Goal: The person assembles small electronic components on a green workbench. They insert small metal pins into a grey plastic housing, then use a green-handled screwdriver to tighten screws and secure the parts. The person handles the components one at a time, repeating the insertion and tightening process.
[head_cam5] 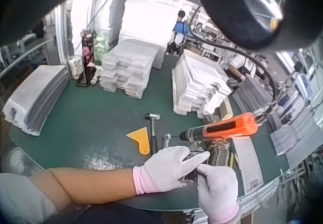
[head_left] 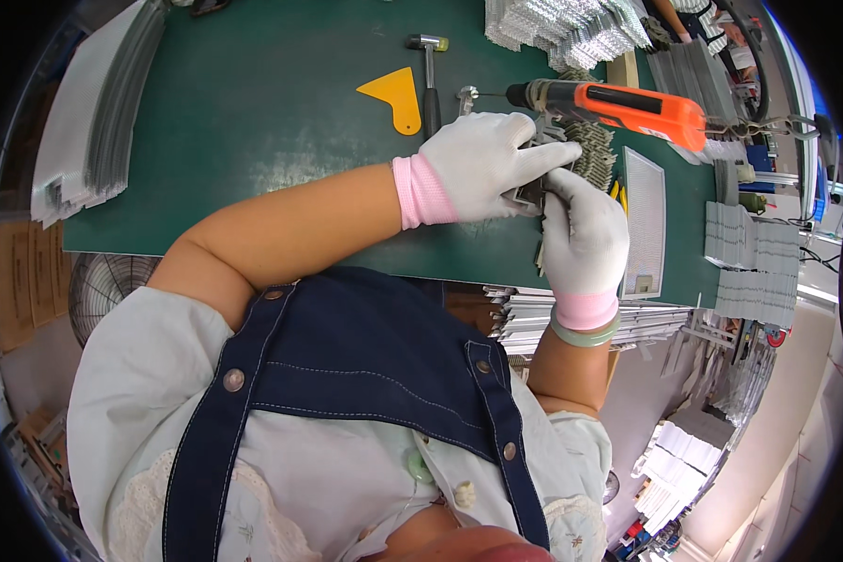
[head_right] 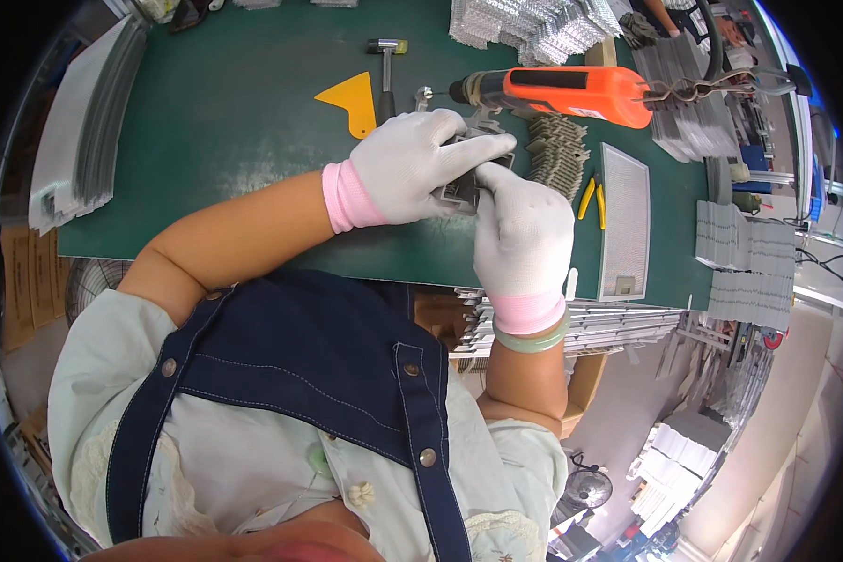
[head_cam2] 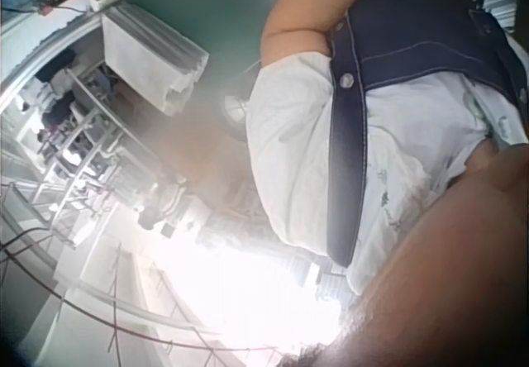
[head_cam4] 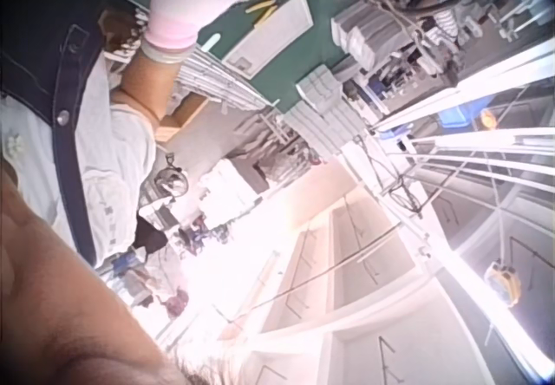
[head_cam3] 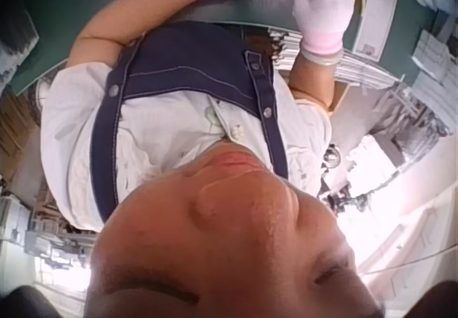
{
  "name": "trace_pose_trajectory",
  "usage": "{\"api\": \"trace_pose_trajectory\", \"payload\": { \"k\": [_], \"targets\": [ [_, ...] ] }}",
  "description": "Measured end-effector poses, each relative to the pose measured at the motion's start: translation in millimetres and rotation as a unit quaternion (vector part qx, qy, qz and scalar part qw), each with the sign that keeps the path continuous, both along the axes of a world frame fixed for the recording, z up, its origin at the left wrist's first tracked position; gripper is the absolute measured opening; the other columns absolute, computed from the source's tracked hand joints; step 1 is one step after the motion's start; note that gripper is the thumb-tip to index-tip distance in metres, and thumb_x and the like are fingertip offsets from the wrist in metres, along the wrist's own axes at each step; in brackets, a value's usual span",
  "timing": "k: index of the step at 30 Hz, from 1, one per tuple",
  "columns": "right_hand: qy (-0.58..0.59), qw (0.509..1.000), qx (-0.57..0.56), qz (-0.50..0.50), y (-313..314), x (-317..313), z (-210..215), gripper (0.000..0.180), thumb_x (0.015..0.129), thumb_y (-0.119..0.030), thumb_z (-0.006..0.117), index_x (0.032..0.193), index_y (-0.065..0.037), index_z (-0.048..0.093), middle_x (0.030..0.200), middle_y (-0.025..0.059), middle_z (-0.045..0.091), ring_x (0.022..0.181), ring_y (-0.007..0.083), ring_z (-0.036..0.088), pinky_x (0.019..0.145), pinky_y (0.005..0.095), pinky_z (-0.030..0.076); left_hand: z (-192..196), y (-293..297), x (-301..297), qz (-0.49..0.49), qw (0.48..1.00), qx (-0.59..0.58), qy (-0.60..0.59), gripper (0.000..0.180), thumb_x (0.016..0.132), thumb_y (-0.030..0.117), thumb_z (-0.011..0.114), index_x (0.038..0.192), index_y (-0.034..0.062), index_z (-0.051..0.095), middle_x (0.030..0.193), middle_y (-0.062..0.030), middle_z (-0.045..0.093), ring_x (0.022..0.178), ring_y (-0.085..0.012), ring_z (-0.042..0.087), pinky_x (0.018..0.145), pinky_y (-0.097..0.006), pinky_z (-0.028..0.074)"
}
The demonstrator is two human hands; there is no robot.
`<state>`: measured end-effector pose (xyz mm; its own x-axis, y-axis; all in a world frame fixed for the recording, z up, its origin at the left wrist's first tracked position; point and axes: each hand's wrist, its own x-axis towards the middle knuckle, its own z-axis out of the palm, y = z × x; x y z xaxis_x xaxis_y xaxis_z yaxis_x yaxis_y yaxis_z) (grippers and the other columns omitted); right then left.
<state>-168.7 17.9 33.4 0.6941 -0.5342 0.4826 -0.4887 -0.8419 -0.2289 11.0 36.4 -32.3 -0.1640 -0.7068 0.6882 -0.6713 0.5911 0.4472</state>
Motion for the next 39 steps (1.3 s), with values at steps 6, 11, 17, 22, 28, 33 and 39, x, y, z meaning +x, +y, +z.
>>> {"api": "trace_pose_trajectory", "payload": {
  "k": [6,11,17,22,28,33,39],
  "targets": [
    [0.127,0.983,-0.131,0.017,2,4,9,0.034,0.069,-0.003,0.064,0.103,-0.004,0.064,0.076,0.0084,0.062,0.064,0.0287,0.059,0.062,0.0394,0.048,-3,0,0,0.010,1.000,-0.004,0.002,0.074,0.069,0.030,0.084,0.138,0.0215,0.057,0.084,-0.0109,0.053,0.075,-0.0307,0.059,0.067,-0.042,0.050],
    [0.126,0.966,-0.213,0.078,1,0,1,0.045,0.069,-0.009,0.063,0.113,0.000,0.061,0.091,0.0121,0.065,0.073,0.0263,0.062,0.065,0.0368,0.050,-2,1,2,0.010,1.000,0.007,0.004,0.072,0.069,0.027,0.083,0.137,0.0230,0.058,0.086,-0.0111,0.055,0.076,-0.0309,0.061,0.067,-0.042,0.051],
    [0.082,0.968,-0.229,0.055,9,-5,-23,0.046,0.074,-0.008,0.061,0.119,0.001,0.060,0.108,0.0181,0.067,0.096,0.0322,0.066,0.083,0.0441,0.050,-6,-1,0,0.023,1.000,-0.006,-0.017,0.069,0.071,0.030,0.081,0.137,0.0230,0.058,0.091,-0.0109,0.058,0.077,-0.0321,0.063,0.069,-0.042,0.053],
    [0.011,0.987,-0.159,-0.003,10,-17,-31,0.043,0.082,-0.001,0.060,0.125,0.001,0.059,0.123,0.0207,0.063,0.113,0.0410,0.060,0.098,0.0502,0.046,-2,0,0,0.014,1.000,0.010,-0.013,0.072,0.073,0.035,0.082,0.139,0.0225,0.056,0.094,-0.0126,0.059,0.082,-0.0331,0.064,0.072,-0.043,0.053],
    [-0.060,0.998,-0.033,-0.016,4,-20,-31,0.026,0.082,-0.009,0.073,0.108,-0.006,0.071,0.124,0.0208,0.064,0.117,0.0424,0.060,0.101,0.0481,0.046,1,1,2,0.010,1.000,0.023,-0.018,0.074,0.073,0.036,0.082,0.141,0.0223,0.055,0.096,-0.0138,0.059,0.085,-0.0341,0.064,0.074,-0.044,0.053],
    [-0.072,0.995,0.062,0.027,-4,-16,-15,0.018,0.080,-0.004,0.073,0.097,-0.004,0.068,0.119,0.0198,0.067,0.113,0.0393,0.062,0.099,0.0453,0.048,-1,0,3,0.012,1.000,0.014,-0.023,0.074,0.074,0.036,0.081,0.142,0.0222,0.055,0.096,-0.0139,0.058,0.085,-0.0342,0.064,0.074,-0.044,0.053],
    [-0.124,0.980,0.157,-0.016,-6,-15,-18,0.015,0.080,-0.004,0.074,0.093,-0.001,0.067,0.117,0.0186,0.067,0.109,0.0353,0.064,0.096,0.0420,0.050,-2,-1,2,0.010,1.000,0.019,-0.015,0.073,0.074,0.036,0.081,0.141,0.0223,0.055,0.096,-0.0134,0.058,0.084,-0.0336,0.064,0.072,-0.044,0.053]
  ]
}}
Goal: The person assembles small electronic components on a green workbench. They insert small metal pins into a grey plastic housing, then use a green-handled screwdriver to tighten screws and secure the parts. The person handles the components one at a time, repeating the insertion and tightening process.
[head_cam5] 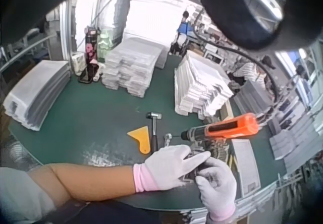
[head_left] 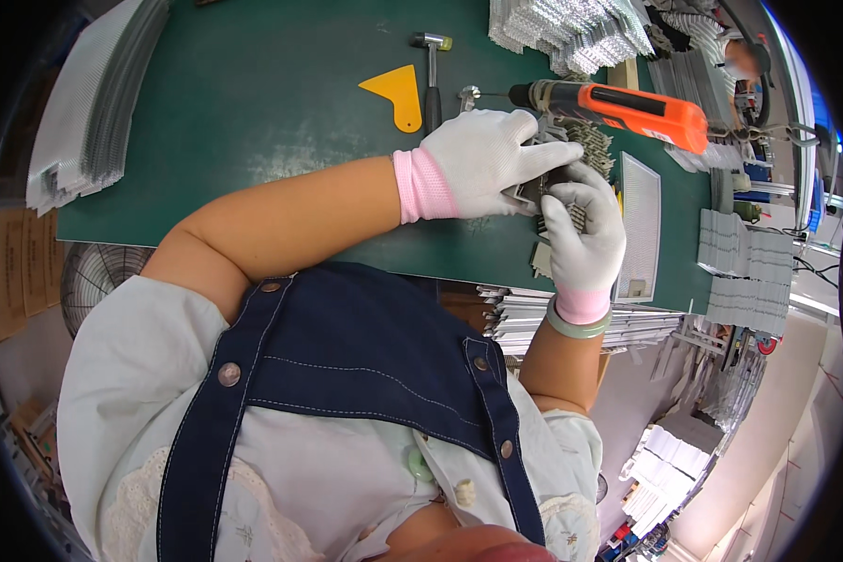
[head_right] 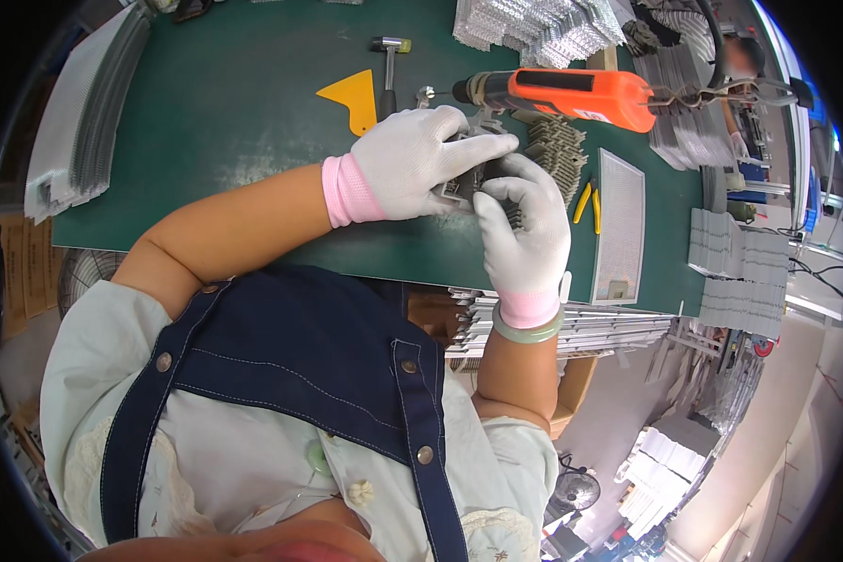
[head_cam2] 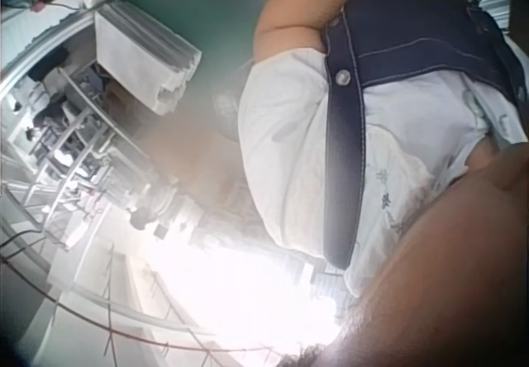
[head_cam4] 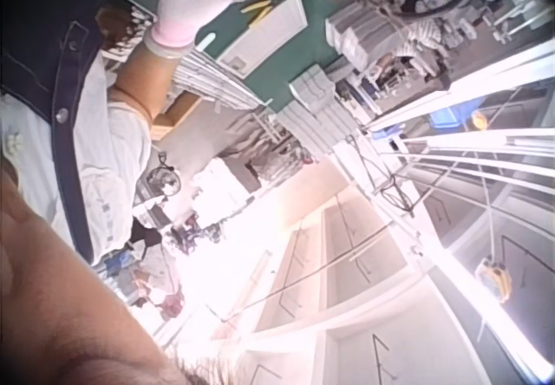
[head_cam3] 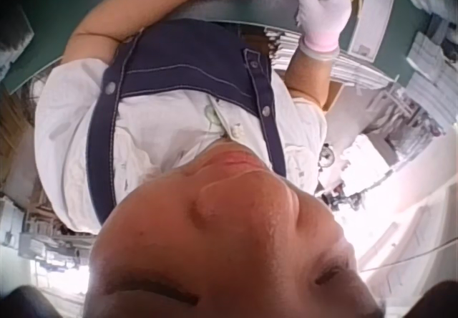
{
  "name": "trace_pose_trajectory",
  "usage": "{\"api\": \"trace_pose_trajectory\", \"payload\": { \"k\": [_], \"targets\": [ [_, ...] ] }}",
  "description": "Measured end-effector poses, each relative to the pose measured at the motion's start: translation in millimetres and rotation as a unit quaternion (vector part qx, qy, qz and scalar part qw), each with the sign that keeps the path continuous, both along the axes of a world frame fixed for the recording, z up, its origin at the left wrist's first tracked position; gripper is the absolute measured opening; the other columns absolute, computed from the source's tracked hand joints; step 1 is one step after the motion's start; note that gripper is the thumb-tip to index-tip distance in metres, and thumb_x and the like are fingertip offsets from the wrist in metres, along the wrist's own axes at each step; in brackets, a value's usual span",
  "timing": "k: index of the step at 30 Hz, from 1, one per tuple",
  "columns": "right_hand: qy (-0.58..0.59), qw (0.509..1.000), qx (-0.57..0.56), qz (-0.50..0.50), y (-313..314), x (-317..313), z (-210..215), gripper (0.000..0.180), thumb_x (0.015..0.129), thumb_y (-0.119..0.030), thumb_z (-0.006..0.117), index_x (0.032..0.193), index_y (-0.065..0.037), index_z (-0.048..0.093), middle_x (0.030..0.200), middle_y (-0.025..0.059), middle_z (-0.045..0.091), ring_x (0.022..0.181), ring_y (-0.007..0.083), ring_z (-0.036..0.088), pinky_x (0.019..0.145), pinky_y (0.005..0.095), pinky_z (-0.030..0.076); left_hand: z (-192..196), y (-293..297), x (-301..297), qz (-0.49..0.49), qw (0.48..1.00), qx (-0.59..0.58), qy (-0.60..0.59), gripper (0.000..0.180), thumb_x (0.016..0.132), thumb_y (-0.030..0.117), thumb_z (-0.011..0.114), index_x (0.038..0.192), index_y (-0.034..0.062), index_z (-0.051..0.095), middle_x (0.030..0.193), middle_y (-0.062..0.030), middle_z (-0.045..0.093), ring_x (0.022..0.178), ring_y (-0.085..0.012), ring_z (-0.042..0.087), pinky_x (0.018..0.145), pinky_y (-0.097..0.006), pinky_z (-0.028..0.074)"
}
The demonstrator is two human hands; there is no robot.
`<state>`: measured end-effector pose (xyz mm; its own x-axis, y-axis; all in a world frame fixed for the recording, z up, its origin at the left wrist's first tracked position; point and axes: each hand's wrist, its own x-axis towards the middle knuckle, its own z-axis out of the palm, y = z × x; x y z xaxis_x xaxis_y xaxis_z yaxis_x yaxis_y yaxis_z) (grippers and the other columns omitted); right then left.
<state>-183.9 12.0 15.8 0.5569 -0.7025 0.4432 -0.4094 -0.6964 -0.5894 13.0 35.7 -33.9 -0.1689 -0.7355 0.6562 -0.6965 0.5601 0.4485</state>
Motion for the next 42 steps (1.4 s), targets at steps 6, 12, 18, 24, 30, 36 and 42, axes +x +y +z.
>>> {"api": "trace_pose_trajectory", "payload": {
  "k": [6,12,18,24,30,36,42],
  "targets": [
    [0.079,0.980,-0.168,0.076,-1,2,12,0.020,0.076,-0.003,0.073,0.096,-0.001,0.068,0.111,0.0204,0.067,0.101,0.0397,0.064,0.090,0.0450,0.050,3,3,2,-0.001,1.000,0.013,-0.013,0.073,0.073,0.035,0.082,0.140,0.0222,0.056,0.099,-0.0135,0.060,0.086,-0.0335,0.064,0.074,-0.043,0.054],
    [0.021,0.989,-0.138,-0.040,8,-1,0,0.023,0.078,-0.006,0.075,0.100,-0.001,0.070,0.117,0.0212,0.065,0.105,0.0402,0.063,0.092,0.0454,0.049,-2,-2,-3,-0.001,1.000,-0.018,0.014,0.076,0.071,0.035,0.083,0.141,0.0229,0.055,0.093,-0.0131,0.057,0.083,-0.0329,0.063,0.072,-0.044,0.052],
    [0.081,0.984,-0.155,-0.030,1,19,3,0.015,0.077,-0.003,0.073,0.089,-0.001,0.063,0.124,0.0248,0.061,0.112,0.0431,0.060,0.097,0.0500,0.048,3,1,-1,-0.002,1.000,0.022,-0.005,0.077,0.069,0.035,0.084,0.140,0.0236,0.056,0.088,-0.0110,0.056,0.081,-0.0311,0.061,0.070,-0.043,0.051],
    [0.095,0.990,-0.093,-0.037,5,15,3,0.013,0.081,-0.002,0.068,0.091,0.000,0.060,0.125,0.0267,0.059,0.111,0.0428,0.060,0.096,0.0498,0.047,3,2,-3,-0.003,1.000,-0.003,-0.014,0.078,0.069,0.036,0.084,0.140,0.0214,0.056,0.094,-0.0113,0.057,0.082,-0.0309,0.062,0.072,-0.043,0.053],
    [-0.010,0.991,-0.103,-0.083,8,0,1,0.008,0.091,-0.003,0.062,0.099,0.000,0.059,0.117,0.0190,0.064,0.105,0.0283,0.062,0.094,0.0382,0.048,3,-3,5,-0.009,1.000,-0.014,0.004,0.074,0.073,0.036,0.082,0.140,0.0209,0.056,0.099,-0.0158,0.059,0.086,-0.0344,0.063,0.075,-0.043,0.054],
    [-0.213,0.970,0.053,-0.109,10,15,0,0.006,0.099,-0.001,0.056,0.104,0.001,0.057,0.098,0.0059,0.068,0.073,0.0079,0.056,0.069,0.0216,0.048,34,-21,25,-0.022,0.989,-0.008,0.149,0.079,0.069,0.029,0.089,0.140,0.0190,0.056,0.101,-0.0165,0.055,0.087,-0.0278,0.063,0.072,-0.037,0.056],
    [-0.074,0.994,0.008,-0.077,1,21,19,0.010,0.089,-0.003,0.069,0.098,0.001,0.070,0.086,0.0078,0.068,0.075,0.0156,0.064,0.071,0.0279,0.051,32,-6,14,-0.051,0.993,0.078,0.072,0.078,0.070,0.038,0.086,0.141,0.0219,0.057,0.096,-0.0163,0.055,0.083,-0.0318,0.062,0.074,-0.039,0.053]
  ]
}}
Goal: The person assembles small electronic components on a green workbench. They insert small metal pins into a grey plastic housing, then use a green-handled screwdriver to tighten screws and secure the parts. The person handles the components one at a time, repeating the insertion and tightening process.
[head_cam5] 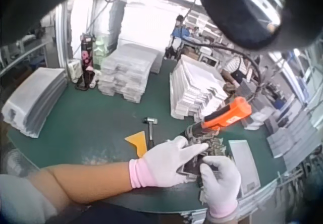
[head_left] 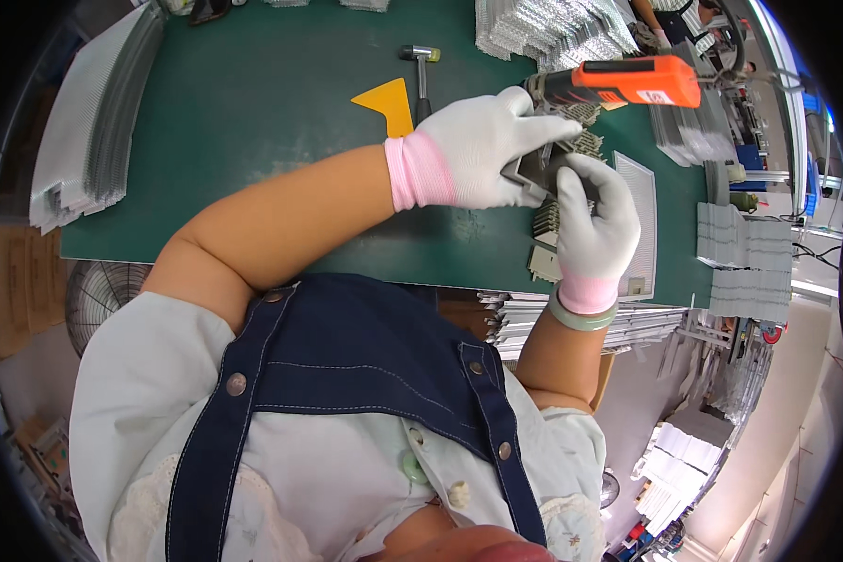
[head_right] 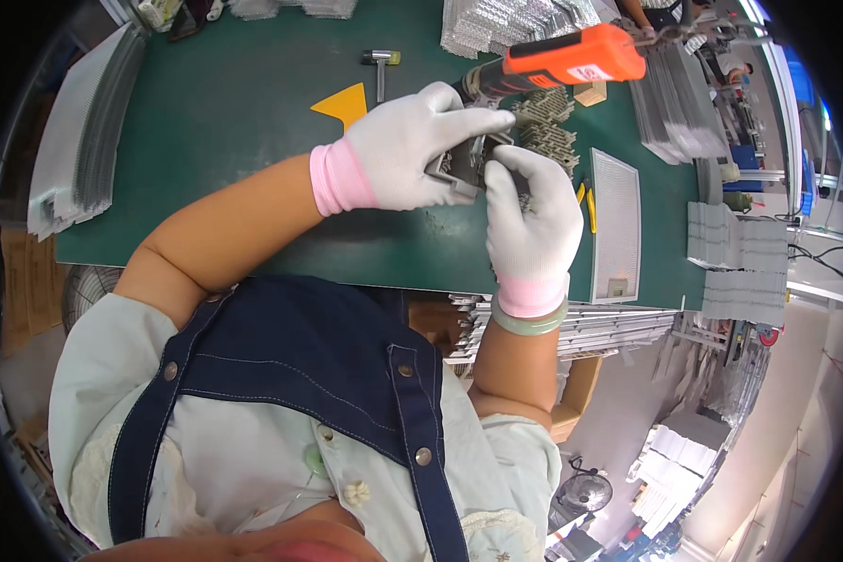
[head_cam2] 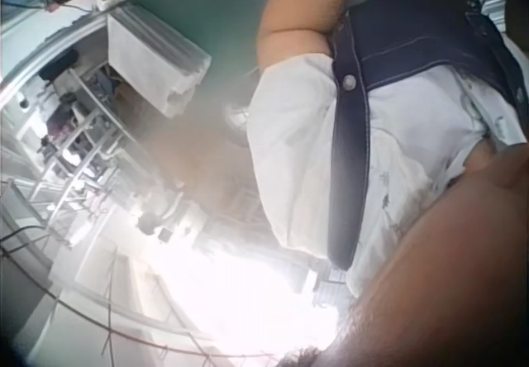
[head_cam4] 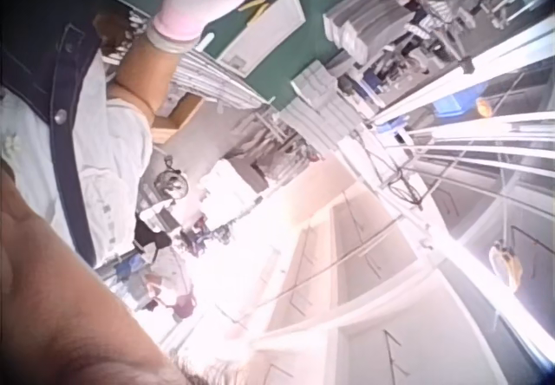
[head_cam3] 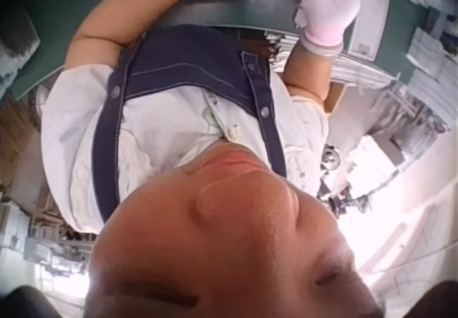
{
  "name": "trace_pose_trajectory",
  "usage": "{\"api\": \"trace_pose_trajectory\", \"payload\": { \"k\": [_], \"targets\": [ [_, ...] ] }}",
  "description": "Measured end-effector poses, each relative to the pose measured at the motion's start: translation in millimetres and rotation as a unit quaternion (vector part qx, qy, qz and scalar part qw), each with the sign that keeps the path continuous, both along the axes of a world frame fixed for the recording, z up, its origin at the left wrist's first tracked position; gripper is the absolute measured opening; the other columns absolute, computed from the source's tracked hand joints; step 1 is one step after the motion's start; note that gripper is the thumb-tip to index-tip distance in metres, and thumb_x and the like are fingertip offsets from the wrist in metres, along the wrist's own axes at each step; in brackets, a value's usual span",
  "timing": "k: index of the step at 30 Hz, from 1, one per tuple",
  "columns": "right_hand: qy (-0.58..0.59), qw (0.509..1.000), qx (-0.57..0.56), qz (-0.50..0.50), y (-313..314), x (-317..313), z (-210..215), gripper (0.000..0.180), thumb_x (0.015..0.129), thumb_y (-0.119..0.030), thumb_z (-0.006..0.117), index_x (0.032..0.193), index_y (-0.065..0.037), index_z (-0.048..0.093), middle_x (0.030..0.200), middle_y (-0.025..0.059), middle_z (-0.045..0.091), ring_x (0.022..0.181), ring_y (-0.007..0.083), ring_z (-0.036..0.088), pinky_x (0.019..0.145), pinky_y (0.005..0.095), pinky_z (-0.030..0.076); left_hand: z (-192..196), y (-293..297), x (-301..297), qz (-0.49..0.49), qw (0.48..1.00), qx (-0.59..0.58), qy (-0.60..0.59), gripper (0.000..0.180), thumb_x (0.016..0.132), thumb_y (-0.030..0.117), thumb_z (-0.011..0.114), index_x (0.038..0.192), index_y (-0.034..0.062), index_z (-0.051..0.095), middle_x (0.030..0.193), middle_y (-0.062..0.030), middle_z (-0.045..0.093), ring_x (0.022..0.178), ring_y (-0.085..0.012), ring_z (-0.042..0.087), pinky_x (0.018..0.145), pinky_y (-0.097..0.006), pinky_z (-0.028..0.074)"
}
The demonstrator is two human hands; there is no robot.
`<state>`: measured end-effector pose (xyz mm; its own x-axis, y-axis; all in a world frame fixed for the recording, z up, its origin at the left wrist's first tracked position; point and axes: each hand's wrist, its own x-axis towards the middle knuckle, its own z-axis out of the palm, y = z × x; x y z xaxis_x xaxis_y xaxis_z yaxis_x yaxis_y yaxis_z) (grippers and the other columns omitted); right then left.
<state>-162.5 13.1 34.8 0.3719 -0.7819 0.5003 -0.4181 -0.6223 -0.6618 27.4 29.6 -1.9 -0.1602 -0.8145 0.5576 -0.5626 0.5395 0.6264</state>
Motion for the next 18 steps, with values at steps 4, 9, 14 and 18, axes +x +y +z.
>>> {"api": "trace_pose_trajectory", "payload": {
  "k": [4,9,14,18],
  "targets": [
    [0.107,0.991,0.040,0.063,-7,-3,18,0.012,0.083,-0.001,0.069,0.095,0.000,0.071,0.087,0.0119,0.067,0.079,0.0244,0.066,0.073,0.0325,0.052,-5,5,-7,0.005,1.000,0.009,-0.018,0.078,0.070,0.038,0.086,0.141,0.0225,0.057,0.095,-0.0161,0.056,0.085,-0.0321,0.061,0.075,-0.040,0.053],
    [0.193,0.972,0.005,0.135,-9,-14,28,0.011,0.084,-0.002,0.068,0.094,0.000,0.070,0.086,0.0126,0.066,0.080,0.0275,0.066,0.074,0.0344,0.052,-11,9,-9,0.004,0.999,-0.017,-0.036,0.076,0.071,0.037,0.085,0.140,0.0230,0.058,0.094,-0.0157,0.056,0.085,-0.0314,0.061,0.073,-0.040,0.053],
    [0.144,0.986,0.036,0.075,3,-10,28,0.010,0.083,-0.001,0.068,0.093,0.000,0.070,0.089,0.0136,0.067,0.083,0.0301,0.066,0.076,0.0365,0.052,-9,7,-8,0.012,0.999,-0.024,-0.031,0.075,0.072,0.038,0.085,0.140,0.0228,0.058,0.092,-0.0156,0.055,0.084,-0.0314,0.061,0.073,-0.040,0.053],
    [0.180,0.980,-0.019,0.083,7,-11,24,0.012,0.085,0.000,0.066,0.096,0.001,0.071,0.092,0.0139,0.068,0.083,0.0302,0.066,0.078,0.0361,0.053,-8,6,-8,-0.001,0.999,-0.007,-0.040,0.076,0.072,0.038,0.085,0.141,0.0224,0.057,0.093,-0.0155,0.055,0.083,-0.0314,0.060,0.072,-0.040,0.052]
  ]
}}
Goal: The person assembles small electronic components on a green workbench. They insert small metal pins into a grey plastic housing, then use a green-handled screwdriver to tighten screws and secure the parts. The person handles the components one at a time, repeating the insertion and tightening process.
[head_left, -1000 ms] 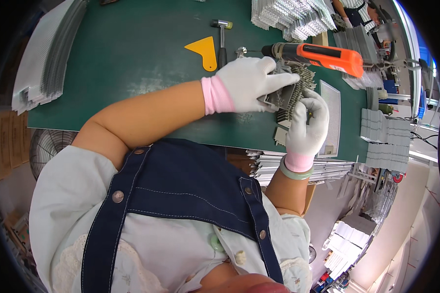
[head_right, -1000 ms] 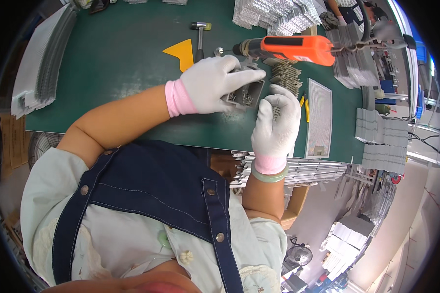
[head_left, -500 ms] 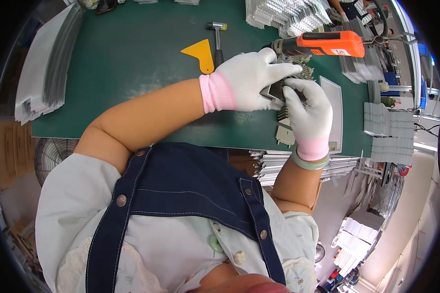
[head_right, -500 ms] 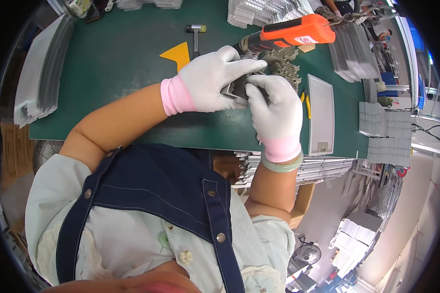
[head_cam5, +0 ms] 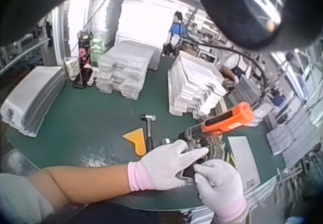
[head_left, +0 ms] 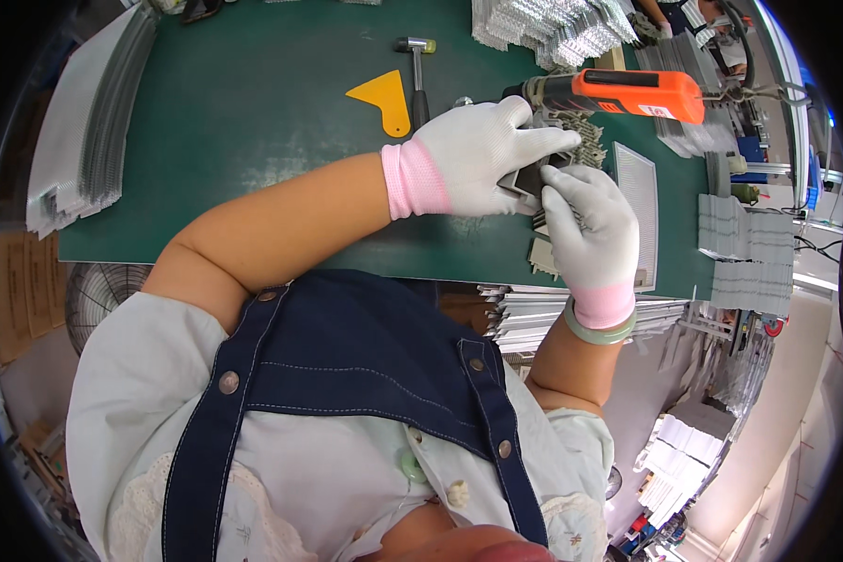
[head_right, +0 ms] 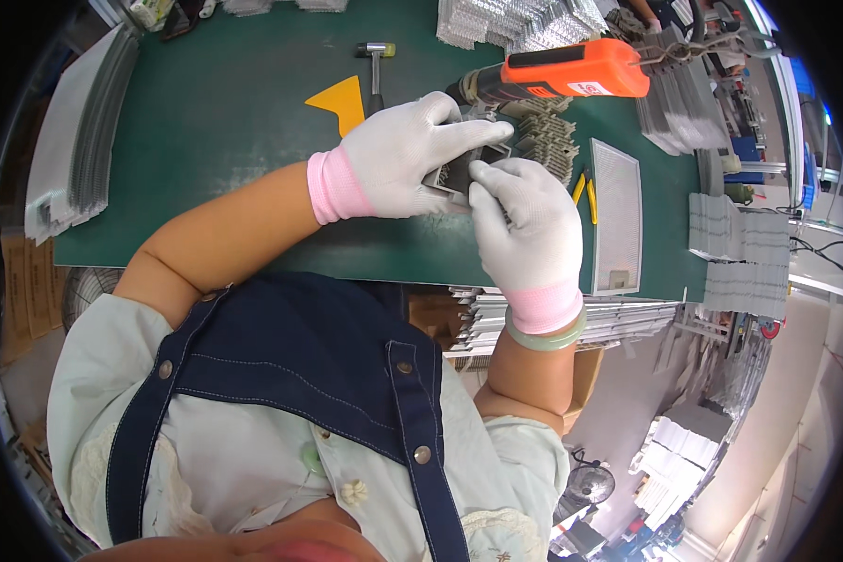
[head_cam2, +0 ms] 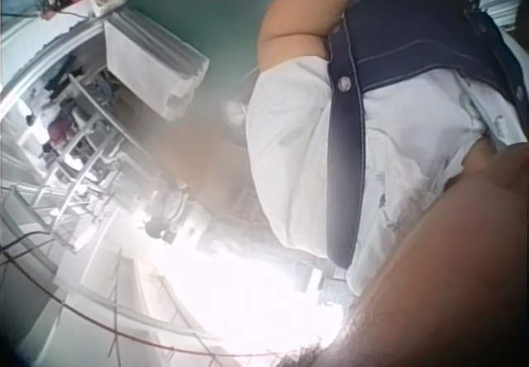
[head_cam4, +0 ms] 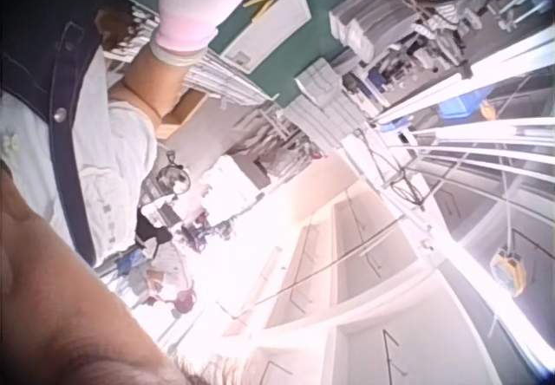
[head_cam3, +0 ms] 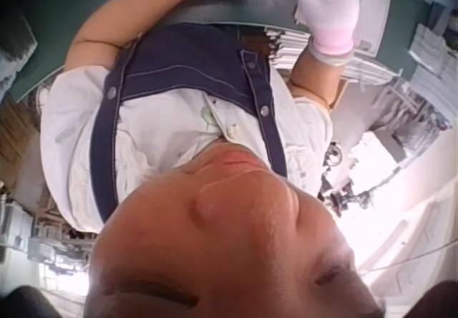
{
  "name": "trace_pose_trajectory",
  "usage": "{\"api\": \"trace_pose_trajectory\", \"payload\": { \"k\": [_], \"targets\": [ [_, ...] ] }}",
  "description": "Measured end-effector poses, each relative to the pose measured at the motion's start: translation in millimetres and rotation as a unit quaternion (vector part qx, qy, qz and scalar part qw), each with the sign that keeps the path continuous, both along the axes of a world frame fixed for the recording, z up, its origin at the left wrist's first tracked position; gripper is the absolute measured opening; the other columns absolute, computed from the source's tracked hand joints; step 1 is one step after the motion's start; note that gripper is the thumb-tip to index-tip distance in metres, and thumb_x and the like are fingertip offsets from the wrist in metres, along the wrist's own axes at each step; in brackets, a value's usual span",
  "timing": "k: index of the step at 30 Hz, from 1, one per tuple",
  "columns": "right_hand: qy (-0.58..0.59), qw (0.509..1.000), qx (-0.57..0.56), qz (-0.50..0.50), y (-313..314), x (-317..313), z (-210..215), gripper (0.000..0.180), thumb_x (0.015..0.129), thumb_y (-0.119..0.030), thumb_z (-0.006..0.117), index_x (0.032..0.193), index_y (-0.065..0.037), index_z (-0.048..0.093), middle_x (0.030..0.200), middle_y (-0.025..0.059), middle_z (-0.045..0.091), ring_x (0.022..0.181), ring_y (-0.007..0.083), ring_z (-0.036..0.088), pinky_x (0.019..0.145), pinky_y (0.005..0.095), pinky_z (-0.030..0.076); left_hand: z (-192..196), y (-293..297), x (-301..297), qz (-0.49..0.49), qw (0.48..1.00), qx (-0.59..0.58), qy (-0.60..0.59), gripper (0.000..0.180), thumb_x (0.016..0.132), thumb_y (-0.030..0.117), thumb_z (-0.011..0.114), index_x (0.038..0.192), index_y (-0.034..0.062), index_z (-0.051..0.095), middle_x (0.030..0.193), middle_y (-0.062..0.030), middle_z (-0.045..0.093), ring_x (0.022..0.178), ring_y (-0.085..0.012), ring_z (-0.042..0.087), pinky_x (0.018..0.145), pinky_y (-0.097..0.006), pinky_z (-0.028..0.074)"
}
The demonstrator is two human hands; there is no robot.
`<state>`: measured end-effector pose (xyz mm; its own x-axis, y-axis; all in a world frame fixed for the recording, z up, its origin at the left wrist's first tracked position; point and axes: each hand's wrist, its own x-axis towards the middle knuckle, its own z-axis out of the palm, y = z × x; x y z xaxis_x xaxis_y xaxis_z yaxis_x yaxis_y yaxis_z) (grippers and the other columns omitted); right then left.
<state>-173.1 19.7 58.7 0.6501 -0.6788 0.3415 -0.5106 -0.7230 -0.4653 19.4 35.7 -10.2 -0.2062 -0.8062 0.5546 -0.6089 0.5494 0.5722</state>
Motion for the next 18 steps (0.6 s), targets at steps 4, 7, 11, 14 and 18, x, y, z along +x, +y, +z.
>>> {"api": "trace_pose_trajectory", "payload": {
  "k": [4,7,11,14,18],
  "targets": [
    [-0.043,0.998,0.014,0.031,-1,-7,-4,0.017,0.085,-0.001,0.066,0.101,0.000,0.072,0.093,0.0145,0.068,0.084,0.0309,0.066,0.078,0.0367,0.053,-4,1,-2,0.013,0.999,-0.037,-0.004,0.076,0.072,0.037,0.084,0.141,0.0224,0.057,0.093,-0.0154,0.055,0.081,-0.0308,0.060,0.071,-0.040,0.052],
    [-0.066,0.997,0.032,-0.005,1,-7,-9,0.017,0.085,-0.001,0.066,0.101,0.000,0.072,0.094,0.0149,0.069,0.085,0.0313,0.066,0.078,0.0372,0.053,0,1,0,0.010,1.000,-0.011,0.001,0.075,0.072,0.037,0.084,0.141,0.0225,0.057,0.093,-0.0155,0.055,0.082,-0.0310,0.060,0.071,-0.040,0.052],
    [-0.005,1.000,-0.003,-0.011,4,0,-4,0.015,0.086,0.001,0.063,0.099,0.001,0.071,0.097,0.0151,0.070,0.089,0.0289,0.067,0.082,0.0351,0.053,-1,1,0,0.005,1.000,0.000,0.004,0.075,0.073,0.036,0.084,0.141,0.0225,0.057,0.093,-0.0155,0.055,0.082,-0.0316,0.060,0.071,-0.040,0.052],
    [-0.038,0.998,0.049,-0.006,4,-6,-3,0.016,0.087,0.002,0.063,0.100,0.001,0.071,0.101,0.0145,0.070,0.094,0.0261,0.068,0.087,0.0337,0.052,0,1,0,0.008,1.000,0.000,-0.001,0.075,0.072,0.034,0.084,0.141,0.0220,0.057,0.094,-0.0158,0.055,0.082,-0.0319,0.060,0.072,-0.040,0.052],
    [-0.195,0.979,-0.002,-0.057,-2,-16,-20,0.017,0.088,0.004,0.063,0.104,0.001,0.070,0.107,0.0142,0.071,0.101,0.0239,0.067,0.092,0.0333,0.051,-1,-13,10,0.006,0.997,-0.070,0.025,0.075,0.071,0.031,0.086,0.140,0.0204,0.057,0.098,-0.0170,0.058,0.084,-0.0324,0.061,0.076,-0.040,0.053]
  ]
}}
